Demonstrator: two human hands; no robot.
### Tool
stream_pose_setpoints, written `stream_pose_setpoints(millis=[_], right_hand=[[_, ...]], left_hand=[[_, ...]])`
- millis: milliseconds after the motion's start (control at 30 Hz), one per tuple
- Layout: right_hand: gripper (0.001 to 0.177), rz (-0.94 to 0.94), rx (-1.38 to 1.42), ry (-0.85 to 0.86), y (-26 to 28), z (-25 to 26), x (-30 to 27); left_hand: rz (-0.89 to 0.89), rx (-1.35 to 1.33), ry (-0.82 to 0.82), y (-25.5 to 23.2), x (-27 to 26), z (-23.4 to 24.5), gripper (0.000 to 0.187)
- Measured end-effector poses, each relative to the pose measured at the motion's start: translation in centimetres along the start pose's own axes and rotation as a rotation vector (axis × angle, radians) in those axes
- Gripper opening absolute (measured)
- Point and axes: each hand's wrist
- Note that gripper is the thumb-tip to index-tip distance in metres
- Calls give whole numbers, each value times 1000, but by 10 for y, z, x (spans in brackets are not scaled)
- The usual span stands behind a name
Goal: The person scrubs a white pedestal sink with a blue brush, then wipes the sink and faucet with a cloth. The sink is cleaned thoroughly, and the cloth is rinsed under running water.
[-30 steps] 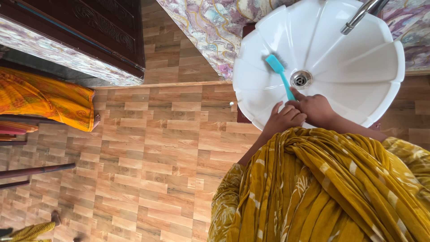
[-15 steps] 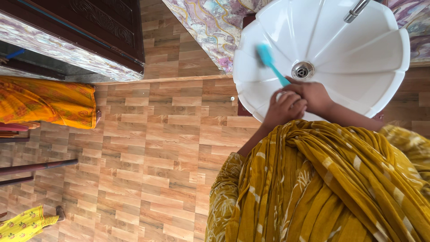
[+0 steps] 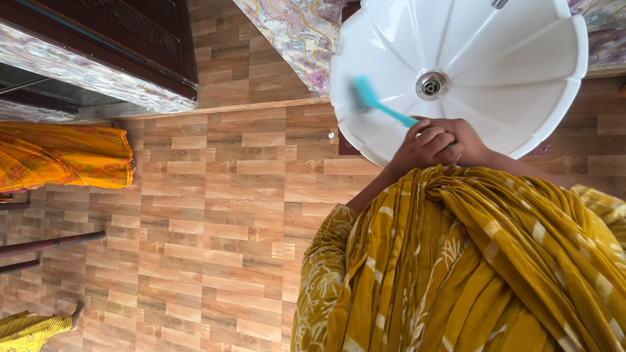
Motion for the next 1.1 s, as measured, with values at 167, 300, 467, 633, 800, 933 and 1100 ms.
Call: stream_pose_setpoints(millis=[167, 300, 467, 633, 800, 933, 1100], right_hand=[[52, 141, -504, -180, -33, -1, -31], [40, 19, 121, 57, -62, -8, -28], [62, -7, -521, -127, -33, 5, -42], [44, 6, -203, -2, -22, 15, -54], [47, -70, -64, 76, -25, 28, -60], [54, 61, -675, -111, -6, 58, -62], [47, -5, -66, 200, -19, 86, -69]], left_hand=[[20, -171, 103, -8, -2, -6, 16], [-100, 1, 111, -16, 3, -3, 18], [-9, -161, 57, -21, 7, -14, 18], [-36, -116, 8, -31, -8, -34, 20], [-10, -97, 129, -44, -7, -48, 23], [67, -64, 120, -49, 6, -54, 29], [-188, 265, -205, -45, 16, -89, 42]])
Point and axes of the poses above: each hand's wrist, its own x-axis towards the middle knuckle, its own z-axis out of the back of the hand, y = z × x, and after that the axes turned 1 degree about -x, right-handed
